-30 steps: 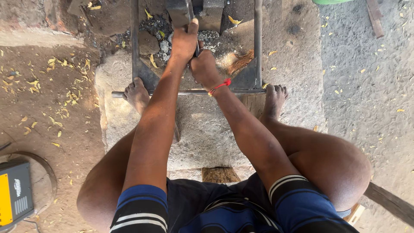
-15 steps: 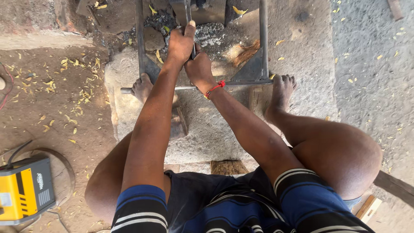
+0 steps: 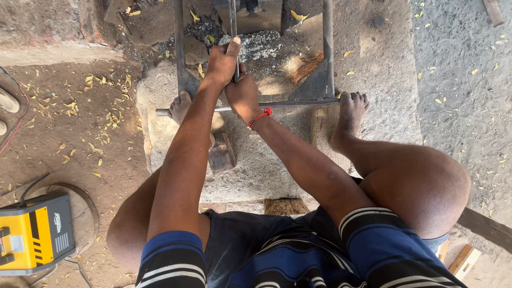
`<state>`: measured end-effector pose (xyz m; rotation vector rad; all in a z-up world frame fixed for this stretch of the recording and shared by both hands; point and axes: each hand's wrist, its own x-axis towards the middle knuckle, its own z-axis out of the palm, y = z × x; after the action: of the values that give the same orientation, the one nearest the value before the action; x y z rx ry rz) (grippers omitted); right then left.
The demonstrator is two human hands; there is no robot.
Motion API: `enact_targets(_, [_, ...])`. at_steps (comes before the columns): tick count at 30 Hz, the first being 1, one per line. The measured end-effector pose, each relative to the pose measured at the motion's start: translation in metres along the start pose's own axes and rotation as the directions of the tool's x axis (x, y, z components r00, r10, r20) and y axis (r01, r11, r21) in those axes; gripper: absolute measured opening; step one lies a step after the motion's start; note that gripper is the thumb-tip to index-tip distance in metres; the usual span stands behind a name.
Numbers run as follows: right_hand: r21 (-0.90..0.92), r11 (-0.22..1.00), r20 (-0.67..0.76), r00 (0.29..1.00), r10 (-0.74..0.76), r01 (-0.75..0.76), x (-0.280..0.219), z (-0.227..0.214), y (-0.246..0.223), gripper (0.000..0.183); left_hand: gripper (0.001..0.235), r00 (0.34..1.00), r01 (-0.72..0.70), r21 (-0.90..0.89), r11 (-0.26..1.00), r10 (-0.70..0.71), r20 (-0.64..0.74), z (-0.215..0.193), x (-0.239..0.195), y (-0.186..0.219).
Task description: The person sits on the ground and uses a hammer to repeatedly strike a metal tool held against a grinding stone. The person adjusts the tool's position occasionally while continuing to strike it.
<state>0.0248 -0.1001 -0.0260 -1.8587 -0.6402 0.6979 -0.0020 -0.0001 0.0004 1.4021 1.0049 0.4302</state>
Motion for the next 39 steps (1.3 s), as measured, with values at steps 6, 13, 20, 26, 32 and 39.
enact_targets(6, [0.044,0.999,0.01,1.0,-0.004,0.004,-0.014,0.004,-0.011,0.024,0.047,0.999,0.047,0.099,0.994,-0.048,0.01,-0.009,-0.008,0.002])
enact_targets(13, [0.053,0.998,0.046,0.999,0.021,-0.023,-0.034,0.011,-0.016,0.024,0.041,0.992,0.113,0.138,0.984,-0.119,0.037,-0.021,-0.02,-0.005])
enact_targets(20, [0.058,0.998,0.062,0.998,0.016,-0.02,-0.04,0.017,-0.021,0.034,0.044,0.998,0.025,0.072,0.997,-0.029,0.055,-0.031,-0.021,-0.013])
enact_targets(26, [0.117,0.993,0.104,0.994,0.012,-0.024,-0.024,0.002,-0.025,0.036,0.039,0.996,0.09,-0.032,0.995,-0.091,-0.011,-0.02,-0.016,-0.005])
enact_targets(32, [0.182,0.976,0.219,0.973,0.075,-0.116,0.007,-0.034,-0.031,0.035,0.043,0.994,0.042,-0.243,0.969,-0.066,-0.091,0.009,0.02,-0.008])
enact_targets(39, [0.08,0.957,0.343,0.909,0.237,-0.28,0.05,-0.087,-0.039,0.014,0.047,0.995,0.026,-0.367,0.93,-0.061,-0.081,0.038,0.043,-0.009])
